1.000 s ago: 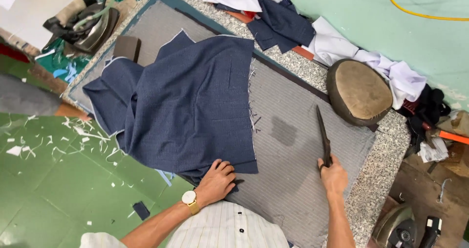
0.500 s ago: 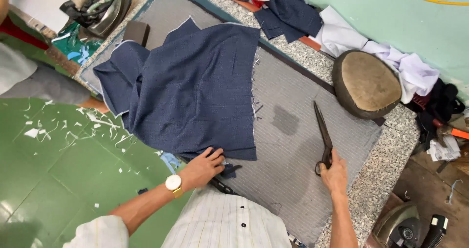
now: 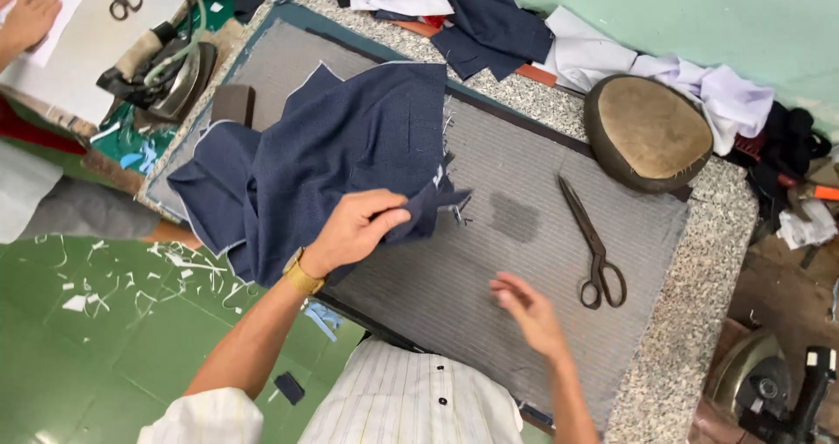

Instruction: The person cuts a piece of dark blue fabric using large shears on a sewing machine table and then on a cutting mat. They trim the edges of the fabric, move it between work surfaces, and finally sweep the cut scraps off the mat with a red brush.

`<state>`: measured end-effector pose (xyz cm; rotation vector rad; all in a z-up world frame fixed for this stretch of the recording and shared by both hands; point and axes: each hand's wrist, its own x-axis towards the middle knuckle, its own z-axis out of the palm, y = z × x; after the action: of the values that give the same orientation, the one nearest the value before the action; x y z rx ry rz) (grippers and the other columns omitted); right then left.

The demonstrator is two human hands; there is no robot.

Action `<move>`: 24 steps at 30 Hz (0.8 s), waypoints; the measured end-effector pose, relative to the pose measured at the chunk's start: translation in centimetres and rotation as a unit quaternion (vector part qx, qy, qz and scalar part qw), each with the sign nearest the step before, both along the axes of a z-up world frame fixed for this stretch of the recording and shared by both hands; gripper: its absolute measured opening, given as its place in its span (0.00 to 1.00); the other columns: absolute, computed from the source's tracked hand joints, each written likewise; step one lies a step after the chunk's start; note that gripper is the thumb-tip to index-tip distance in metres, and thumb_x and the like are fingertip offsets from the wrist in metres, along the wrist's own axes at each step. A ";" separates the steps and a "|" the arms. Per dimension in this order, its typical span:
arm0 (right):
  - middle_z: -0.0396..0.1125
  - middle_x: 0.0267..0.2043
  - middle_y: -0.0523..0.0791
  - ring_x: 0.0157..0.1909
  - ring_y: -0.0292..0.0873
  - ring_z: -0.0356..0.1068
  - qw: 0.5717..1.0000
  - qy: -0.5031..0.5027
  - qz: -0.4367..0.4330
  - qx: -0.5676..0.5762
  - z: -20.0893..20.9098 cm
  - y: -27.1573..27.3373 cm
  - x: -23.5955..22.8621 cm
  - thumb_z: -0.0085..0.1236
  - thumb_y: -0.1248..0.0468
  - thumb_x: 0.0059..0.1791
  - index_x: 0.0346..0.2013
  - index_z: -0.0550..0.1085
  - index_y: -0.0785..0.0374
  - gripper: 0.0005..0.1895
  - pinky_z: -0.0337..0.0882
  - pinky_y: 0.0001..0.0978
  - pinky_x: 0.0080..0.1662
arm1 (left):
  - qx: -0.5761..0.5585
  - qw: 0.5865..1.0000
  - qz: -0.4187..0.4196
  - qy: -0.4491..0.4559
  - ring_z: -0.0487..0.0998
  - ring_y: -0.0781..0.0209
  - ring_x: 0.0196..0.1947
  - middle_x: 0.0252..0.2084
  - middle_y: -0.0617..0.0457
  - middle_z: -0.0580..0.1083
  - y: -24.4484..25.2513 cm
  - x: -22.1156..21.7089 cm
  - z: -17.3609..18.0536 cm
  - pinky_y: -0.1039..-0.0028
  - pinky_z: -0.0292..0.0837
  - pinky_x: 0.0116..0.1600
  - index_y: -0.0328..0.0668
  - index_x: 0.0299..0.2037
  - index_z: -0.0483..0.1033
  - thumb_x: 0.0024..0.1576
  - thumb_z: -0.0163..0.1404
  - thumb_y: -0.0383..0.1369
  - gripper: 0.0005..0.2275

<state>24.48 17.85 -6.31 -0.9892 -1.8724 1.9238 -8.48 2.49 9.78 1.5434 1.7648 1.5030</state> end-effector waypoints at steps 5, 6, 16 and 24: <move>0.66 0.68 0.54 0.69 0.48 0.63 0.994 0.103 0.021 -0.012 3.0 -4.5 -9.4 0.60 0.60 0.52 0.69 0.67 0.65 0.31 0.66 0.41 0.63 | 0.045 0.995 -0.055 -0.069 0.82 0.55 0.36 0.34 0.44 0.81 1.1 -3.5 2.1 0.65 0.78 0.43 0.34 0.44 0.83 0.61 0.54 0.25 0.05; 0.58 0.73 0.53 0.73 0.49 0.56 0.990 0.139 0.010 0.009 4.3 -4.7 -11.2 0.62 0.61 0.51 0.72 0.61 0.64 0.36 0.64 0.42 0.65 | 0.039 0.995 -0.062 -0.066 0.82 0.56 0.35 0.33 0.45 0.81 0.9 -4.0 2.7 0.65 0.78 0.42 0.34 0.43 0.83 0.61 0.55 0.25 0.05; 0.73 0.24 0.40 0.32 0.37 0.72 0.974 0.132 0.092 0.157 9.6 -4.2 -26.7 0.75 0.62 0.41 0.25 0.78 0.55 0.10 0.71 0.33 0.42 | 0.124 0.992 -0.021 -0.016 0.74 0.59 0.21 0.26 0.45 0.77 -4.7 -13.5 5.3 0.68 0.74 0.28 0.28 0.36 0.82 0.53 0.60 0.22 0.04; 0.65 0.20 0.38 0.25 0.37 0.64 0.950 -0.116 0.271 0.106 6.7 -2.0 -27.9 0.68 0.55 0.46 0.23 0.76 0.59 0.13 0.62 0.32 0.31 | -0.032 0.954 0.174 0.242 0.72 0.50 0.26 0.33 0.43 0.78 -9.6 -26.6 8.0 0.65 0.68 0.34 0.29 0.47 0.83 0.64 0.59 0.26 0.06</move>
<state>-3.40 15.86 0.43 -0.7036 -2.6455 1.8700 -35.04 -7.06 17.78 1.7434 2.4438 1.2583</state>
